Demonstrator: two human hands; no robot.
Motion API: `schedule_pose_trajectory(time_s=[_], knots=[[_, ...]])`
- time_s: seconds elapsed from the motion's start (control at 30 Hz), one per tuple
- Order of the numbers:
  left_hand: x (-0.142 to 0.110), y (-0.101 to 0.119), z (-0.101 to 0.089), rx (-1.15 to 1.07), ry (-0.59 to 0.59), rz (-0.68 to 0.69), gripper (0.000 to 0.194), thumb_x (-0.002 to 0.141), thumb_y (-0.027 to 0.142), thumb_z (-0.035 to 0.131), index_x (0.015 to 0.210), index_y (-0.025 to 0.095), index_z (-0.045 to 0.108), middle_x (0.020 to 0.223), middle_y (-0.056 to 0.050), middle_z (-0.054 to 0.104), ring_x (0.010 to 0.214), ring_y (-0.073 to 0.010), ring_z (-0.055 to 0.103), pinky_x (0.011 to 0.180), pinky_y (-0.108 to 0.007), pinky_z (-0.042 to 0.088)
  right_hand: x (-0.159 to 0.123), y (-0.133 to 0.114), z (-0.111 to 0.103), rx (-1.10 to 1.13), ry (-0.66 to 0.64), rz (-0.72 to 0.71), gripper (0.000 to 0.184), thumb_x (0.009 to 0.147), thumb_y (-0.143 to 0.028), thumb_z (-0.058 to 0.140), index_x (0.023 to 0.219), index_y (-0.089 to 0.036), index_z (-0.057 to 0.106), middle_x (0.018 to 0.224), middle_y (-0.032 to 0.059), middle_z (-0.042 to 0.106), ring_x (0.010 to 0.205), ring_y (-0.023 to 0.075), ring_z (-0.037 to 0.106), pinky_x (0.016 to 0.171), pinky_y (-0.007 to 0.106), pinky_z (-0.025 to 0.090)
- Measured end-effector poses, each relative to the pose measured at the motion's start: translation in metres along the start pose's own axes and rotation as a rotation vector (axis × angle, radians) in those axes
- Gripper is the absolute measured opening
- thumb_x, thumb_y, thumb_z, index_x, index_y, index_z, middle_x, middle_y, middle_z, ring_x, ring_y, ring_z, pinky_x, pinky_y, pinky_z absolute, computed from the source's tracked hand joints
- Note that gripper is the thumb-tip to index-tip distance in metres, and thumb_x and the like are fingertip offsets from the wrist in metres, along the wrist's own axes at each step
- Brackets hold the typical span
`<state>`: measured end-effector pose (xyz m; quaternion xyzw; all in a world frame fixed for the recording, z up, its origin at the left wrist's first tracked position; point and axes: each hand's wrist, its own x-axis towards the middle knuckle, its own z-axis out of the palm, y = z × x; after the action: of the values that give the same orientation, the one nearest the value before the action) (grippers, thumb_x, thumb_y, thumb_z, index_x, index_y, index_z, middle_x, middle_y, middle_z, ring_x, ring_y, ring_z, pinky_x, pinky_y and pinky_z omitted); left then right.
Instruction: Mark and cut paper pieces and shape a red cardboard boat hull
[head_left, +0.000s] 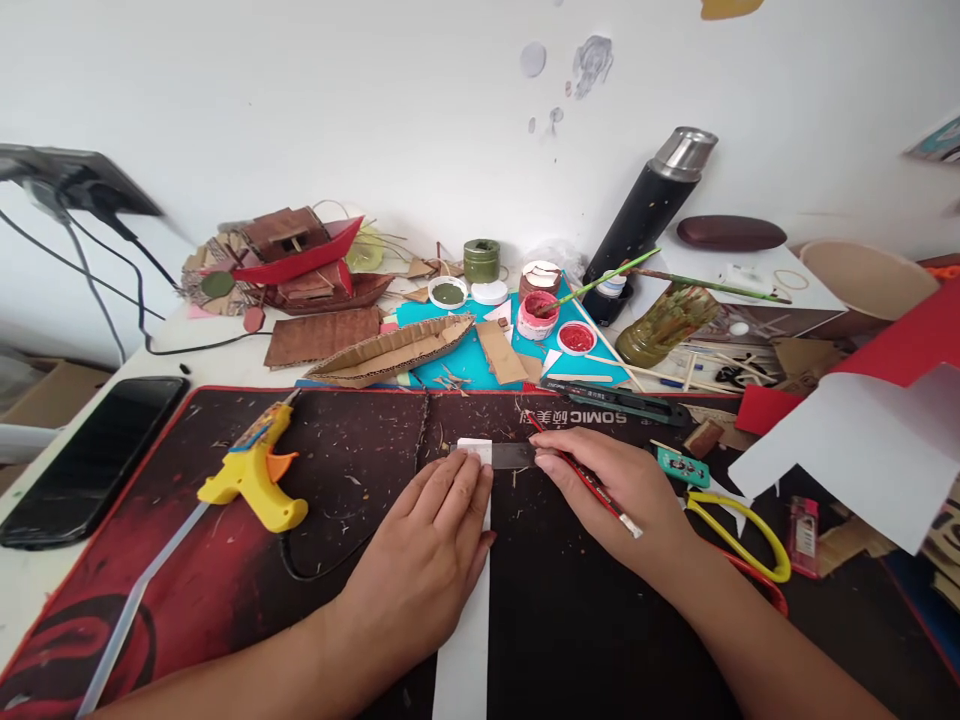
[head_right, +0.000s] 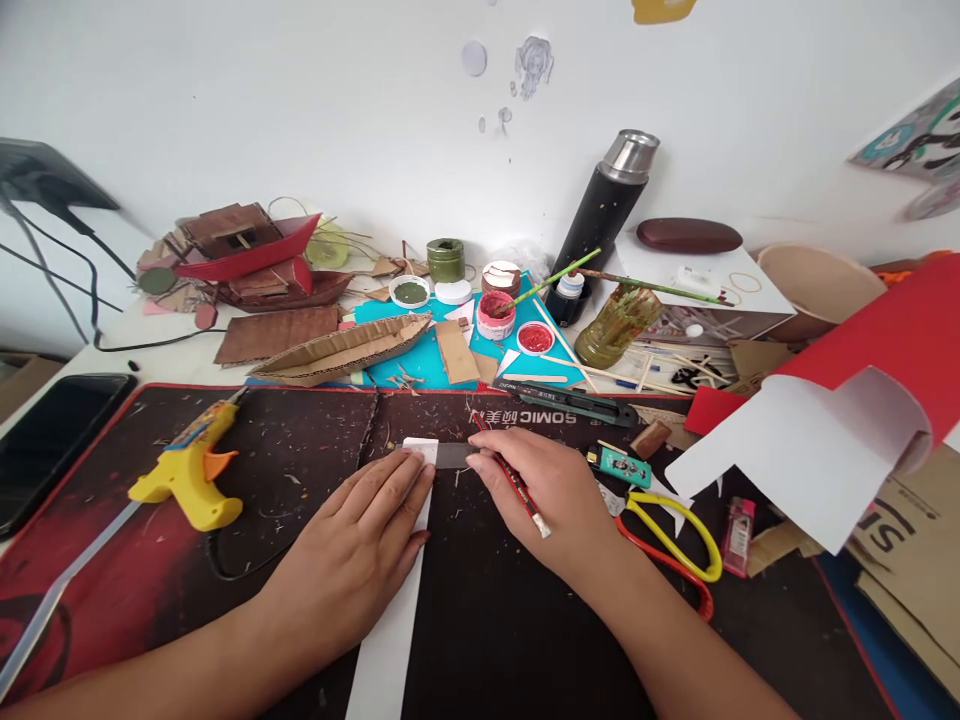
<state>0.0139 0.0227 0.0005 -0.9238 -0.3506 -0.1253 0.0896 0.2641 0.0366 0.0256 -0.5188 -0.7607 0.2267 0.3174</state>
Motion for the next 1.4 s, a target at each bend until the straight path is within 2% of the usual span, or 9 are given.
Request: schedule_pose_trajectory(time_s=[0.2, 0.4, 0.57, 0.77, 1.03, 1.17, 1.4], knots=[[-0.0015, 0.0018, -0.0011, -0.017, -0.003, -0.023, 0.048, 0.115, 0.027, 0.04, 0.145, 0.004, 0.069, 0.151, -0.019, 0.069, 0.139, -0.0309, 0.063, 0.117, -0.044, 0.046, 0.0003, 0.0004, 0.0001, 0.002, 0.018, -0.005, 0.019, 0.111, -0.029, 0.061, 0.122, -0.025, 0.077, 0.115, 0.0056, 0.085, 0.103, 0.0234, 0.082, 0.091, 0.034, 0.064], [-0.0017, 0.0016, 0.0003, -0.005, 0.0, -0.008, 0.048, 0.115, 0.026, 0.038, 0.144, 0.003, 0.069, 0.15, -0.019, 0.07, 0.14, -0.0306, 0.063, 0.118, -0.043, 0.045, -0.0017, 0.0, 0.0021, -0.005, 0.004, -0.022, 0.019, 0.111, -0.027, 0.061, 0.121, -0.024, 0.077, 0.114, 0.006, 0.085, 0.101, 0.0233, 0.083, 0.089, 0.033, 0.064], [-0.0028, 0.0007, 0.001, 0.007, 0.009, 0.013, 0.048, 0.114, 0.025, 0.039, 0.144, 0.003, 0.068, 0.15, -0.02, 0.069, 0.14, -0.0307, 0.062, 0.119, -0.043, 0.044, -0.0028, 0.0021, 0.0046, 0.001, 0.05, -0.004, 0.018, 0.111, -0.028, 0.062, 0.122, -0.025, 0.077, 0.116, 0.0052, 0.085, 0.104, 0.0235, 0.083, 0.093, 0.033, 0.064], [-0.0012, 0.0009, 0.002, -0.017, 0.027, -0.014, 0.047, 0.115, 0.028, 0.04, 0.144, 0.005, 0.069, 0.147, -0.017, 0.071, 0.139, -0.0296, 0.062, 0.124, -0.044, 0.04, -0.0008, 0.002, 0.0038, -0.02, 0.037, -0.01, 0.019, 0.112, -0.027, 0.061, 0.123, -0.024, 0.076, 0.117, 0.0057, 0.085, 0.105, 0.0234, 0.083, 0.092, 0.034, 0.065], [-0.0035, 0.0001, 0.0041, -0.023, 0.0, -0.005, 0.048, 0.113, 0.026, 0.041, 0.146, 0.003, 0.067, 0.151, -0.019, 0.068, 0.142, -0.0311, 0.061, 0.123, -0.044, 0.042, -0.001, 0.0001, 0.0006, -0.022, 0.018, -0.015, 0.02, 0.112, -0.028, 0.061, 0.122, -0.025, 0.077, 0.116, 0.0066, 0.086, 0.103, 0.0247, 0.084, 0.09, 0.035, 0.066], [-0.0039, 0.0003, 0.0036, -0.025, -0.019, -0.005, 0.048, 0.112, 0.022, 0.041, 0.149, 0.003, 0.065, 0.153, -0.02, 0.067, 0.144, -0.0303, 0.059, 0.125, -0.044, 0.041, -0.0011, -0.0003, 0.0014, -0.037, 0.056, -0.013, 0.02, 0.111, -0.029, 0.061, 0.122, -0.026, 0.077, 0.117, 0.0064, 0.086, 0.104, 0.0255, 0.084, 0.091, 0.036, 0.066], [-0.0019, 0.0013, 0.0019, -0.019, -0.001, -0.017, 0.048, 0.113, 0.024, 0.04, 0.147, 0.003, 0.066, 0.151, -0.019, 0.068, 0.141, -0.0306, 0.062, 0.123, -0.045, 0.043, 0.0015, -0.0021, -0.0005, -0.091, 0.06, -0.01, 0.019, 0.11, -0.026, 0.062, 0.12, -0.024, 0.078, 0.115, 0.0063, 0.086, 0.105, 0.0254, 0.084, 0.093, 0.036, 0.066]])
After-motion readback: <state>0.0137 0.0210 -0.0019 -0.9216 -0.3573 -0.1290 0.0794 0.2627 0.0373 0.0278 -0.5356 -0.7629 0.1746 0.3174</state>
